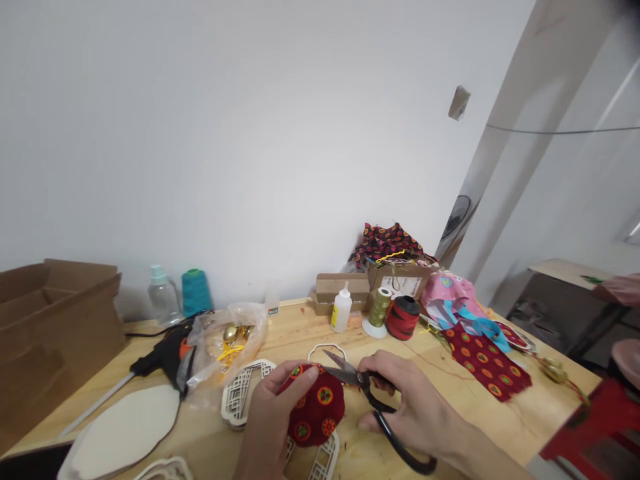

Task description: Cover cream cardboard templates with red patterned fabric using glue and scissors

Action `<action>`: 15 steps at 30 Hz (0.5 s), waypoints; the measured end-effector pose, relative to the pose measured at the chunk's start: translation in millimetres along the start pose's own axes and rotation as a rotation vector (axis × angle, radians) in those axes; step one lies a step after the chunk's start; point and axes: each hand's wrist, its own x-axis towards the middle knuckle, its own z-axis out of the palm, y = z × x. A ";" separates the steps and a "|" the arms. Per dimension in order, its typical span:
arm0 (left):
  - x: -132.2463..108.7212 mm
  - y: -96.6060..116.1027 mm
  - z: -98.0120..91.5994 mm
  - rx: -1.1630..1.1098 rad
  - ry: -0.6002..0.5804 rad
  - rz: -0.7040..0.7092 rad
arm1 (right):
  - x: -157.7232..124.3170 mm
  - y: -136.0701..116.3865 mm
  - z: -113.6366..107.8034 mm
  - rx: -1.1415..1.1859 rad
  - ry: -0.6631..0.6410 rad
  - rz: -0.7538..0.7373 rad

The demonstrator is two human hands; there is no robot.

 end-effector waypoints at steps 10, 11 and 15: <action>1.8 -1.9 -1.8 -0.006 -0.047 0.001 | 4.2 1.9 6.2 -0.260 0.032 -0.165; 1.6 -2.2 -1.9 -0.004 -0.050 -0.001 | 4.5 1.2 5.9 -0.266 0.029 -0.169; 1.9 -2.7 -1.8 -0.011 -0.052 -0.011 | 6.0 -0.2 5.1 -0.274 0.020 -0.190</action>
